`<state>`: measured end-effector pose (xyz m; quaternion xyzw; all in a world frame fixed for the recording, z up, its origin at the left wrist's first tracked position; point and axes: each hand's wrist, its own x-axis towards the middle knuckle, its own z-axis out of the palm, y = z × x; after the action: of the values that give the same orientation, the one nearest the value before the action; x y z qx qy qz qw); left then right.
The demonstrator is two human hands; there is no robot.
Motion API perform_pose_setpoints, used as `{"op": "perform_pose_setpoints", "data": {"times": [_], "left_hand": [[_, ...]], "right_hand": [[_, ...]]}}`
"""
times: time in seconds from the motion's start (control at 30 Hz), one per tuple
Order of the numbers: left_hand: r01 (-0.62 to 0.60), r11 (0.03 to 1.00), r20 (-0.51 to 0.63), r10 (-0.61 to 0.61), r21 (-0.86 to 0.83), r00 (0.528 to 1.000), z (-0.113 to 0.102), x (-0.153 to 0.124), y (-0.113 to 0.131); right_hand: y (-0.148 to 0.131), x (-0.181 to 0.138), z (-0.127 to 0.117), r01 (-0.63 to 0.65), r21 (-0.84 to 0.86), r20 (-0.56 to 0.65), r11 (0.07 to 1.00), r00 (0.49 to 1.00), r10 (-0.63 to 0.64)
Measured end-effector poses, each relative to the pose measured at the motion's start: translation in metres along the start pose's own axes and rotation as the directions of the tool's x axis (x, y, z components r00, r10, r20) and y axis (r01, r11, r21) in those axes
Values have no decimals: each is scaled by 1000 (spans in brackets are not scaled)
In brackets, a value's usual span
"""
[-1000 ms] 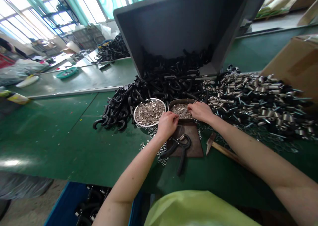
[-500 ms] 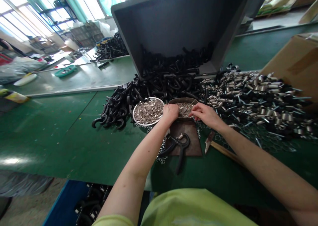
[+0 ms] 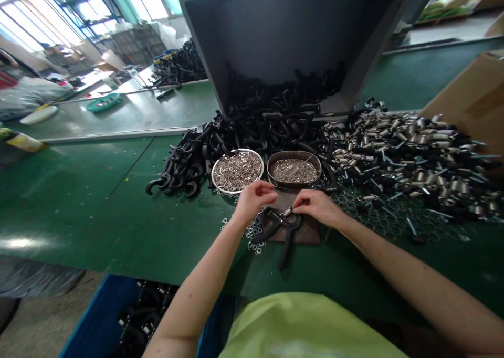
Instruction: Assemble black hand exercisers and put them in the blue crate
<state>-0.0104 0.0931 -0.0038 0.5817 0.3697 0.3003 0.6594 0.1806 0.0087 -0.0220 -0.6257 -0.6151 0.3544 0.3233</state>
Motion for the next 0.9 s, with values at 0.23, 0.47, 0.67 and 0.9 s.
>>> {"op": "perform_pose_setpoints", "data": {"times": [0.23,0.47,0.67,0.9], "left_hand": [[150,978,-13,-154,-145,988,-6,-42,-12],[143,988,28,-141,-52,990,-2,-46,-13],[-38,928,125,-9,370,992,5,-44,-20],[-55,858,124,-10,511,992,12,-40,-25]], "right_hand": [[-11,5,-1,-59,-142,36,988,997,65],[-18,17,-5,-163,-129,170,978,968,184],[-11,20,-3,-165,-73,230,984,957,177],[-13,-21,-8,-90,-145,32,985,995,96]]}}
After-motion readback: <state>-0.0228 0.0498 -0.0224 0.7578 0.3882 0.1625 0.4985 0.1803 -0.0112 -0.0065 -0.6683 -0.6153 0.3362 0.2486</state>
